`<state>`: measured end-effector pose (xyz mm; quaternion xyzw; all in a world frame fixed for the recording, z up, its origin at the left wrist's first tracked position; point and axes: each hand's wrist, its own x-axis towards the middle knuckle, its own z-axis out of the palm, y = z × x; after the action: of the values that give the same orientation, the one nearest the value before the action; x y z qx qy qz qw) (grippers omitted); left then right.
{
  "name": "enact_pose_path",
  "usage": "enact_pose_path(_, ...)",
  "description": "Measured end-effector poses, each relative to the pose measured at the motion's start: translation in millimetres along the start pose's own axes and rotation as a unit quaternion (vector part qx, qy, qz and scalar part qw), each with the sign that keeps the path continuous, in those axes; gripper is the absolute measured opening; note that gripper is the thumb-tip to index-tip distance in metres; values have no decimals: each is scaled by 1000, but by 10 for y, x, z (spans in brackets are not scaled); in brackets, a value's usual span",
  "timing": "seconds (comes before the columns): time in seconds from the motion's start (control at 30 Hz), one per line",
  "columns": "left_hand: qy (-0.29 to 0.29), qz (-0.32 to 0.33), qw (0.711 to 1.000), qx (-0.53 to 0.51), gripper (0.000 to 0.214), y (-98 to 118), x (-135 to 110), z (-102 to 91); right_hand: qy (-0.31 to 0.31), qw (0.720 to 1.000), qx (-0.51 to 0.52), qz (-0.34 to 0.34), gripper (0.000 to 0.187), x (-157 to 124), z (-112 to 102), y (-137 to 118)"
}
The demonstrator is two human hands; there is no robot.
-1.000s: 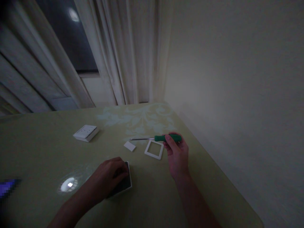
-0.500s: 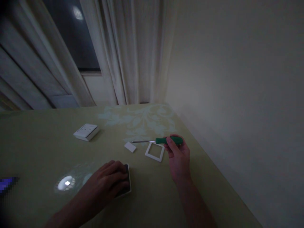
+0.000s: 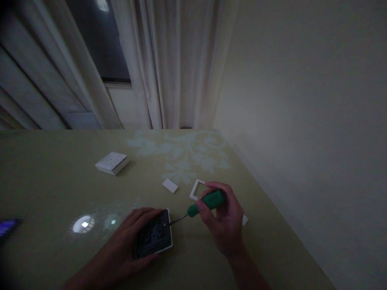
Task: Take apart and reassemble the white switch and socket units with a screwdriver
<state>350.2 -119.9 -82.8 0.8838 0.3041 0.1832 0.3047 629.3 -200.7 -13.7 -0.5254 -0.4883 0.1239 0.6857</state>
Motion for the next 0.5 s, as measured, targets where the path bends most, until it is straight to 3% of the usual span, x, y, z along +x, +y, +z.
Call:
enact_pose_path(0.3, 21, 10, 1000, 12, 87, 88, 36, -25, -17, 1000, -8, -17, 35, -24, 71, -30)
enact_pose_path(0.5, 20, 14, 999, 31, 90, 111, 39, -29, 11, 999, -21, -23, 35, -43, 40, -3)
